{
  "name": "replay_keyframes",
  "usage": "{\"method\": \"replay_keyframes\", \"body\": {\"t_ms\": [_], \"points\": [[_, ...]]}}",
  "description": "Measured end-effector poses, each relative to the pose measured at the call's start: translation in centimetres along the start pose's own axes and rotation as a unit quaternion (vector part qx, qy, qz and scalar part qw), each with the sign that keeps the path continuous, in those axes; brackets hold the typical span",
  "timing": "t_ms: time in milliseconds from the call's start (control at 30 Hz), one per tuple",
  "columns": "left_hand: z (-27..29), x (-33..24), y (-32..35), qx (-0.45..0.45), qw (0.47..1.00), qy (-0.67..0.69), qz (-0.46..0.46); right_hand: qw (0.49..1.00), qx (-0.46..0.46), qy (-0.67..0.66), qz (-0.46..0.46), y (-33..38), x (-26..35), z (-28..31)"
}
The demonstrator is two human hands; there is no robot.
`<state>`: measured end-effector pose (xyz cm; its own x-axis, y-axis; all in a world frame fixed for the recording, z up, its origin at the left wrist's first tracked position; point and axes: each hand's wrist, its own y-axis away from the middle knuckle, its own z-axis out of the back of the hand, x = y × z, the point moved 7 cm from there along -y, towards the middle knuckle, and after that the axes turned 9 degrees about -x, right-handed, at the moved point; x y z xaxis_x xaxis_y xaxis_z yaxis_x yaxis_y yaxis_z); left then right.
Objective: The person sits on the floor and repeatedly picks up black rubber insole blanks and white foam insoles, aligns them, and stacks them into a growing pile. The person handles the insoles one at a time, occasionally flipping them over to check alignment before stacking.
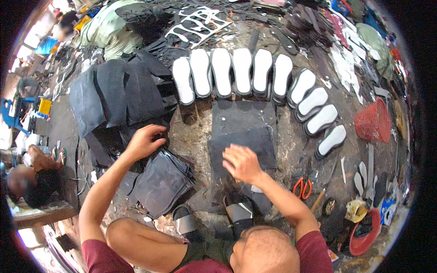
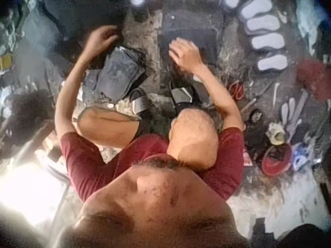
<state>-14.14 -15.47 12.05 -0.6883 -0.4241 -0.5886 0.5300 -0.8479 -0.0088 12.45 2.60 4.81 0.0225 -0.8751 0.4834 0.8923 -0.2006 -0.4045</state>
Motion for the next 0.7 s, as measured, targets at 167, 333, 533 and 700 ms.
{"method": "replay_keyframes", "body": {"t_ms": [167,333,533,700], "points": [[-10.2,5.8,-11.3,-0.124,0.983,-0.086,0.105,0.992,-0.064,0.105,0.033,-17.4,-5.8,-6.4],[-12.7,6.5,-17.2,-0.246,0.936,-0.090,0.234,0.983,-0.016,0.179,0.041,-23.0,-9.1,-12.3],[-12.5,8.1,-17.9,-0.134,0.956,-0.094,0.245,0.980,-0.007,0.196,0.044,-24.5,-13.2,-12.7],[-11.5,6.9,-17.2,-0.142,0.944,-0.116,0.275,0.981,0.008,0.195,-0.011,-27.4,-16.2,-9.9]]}}
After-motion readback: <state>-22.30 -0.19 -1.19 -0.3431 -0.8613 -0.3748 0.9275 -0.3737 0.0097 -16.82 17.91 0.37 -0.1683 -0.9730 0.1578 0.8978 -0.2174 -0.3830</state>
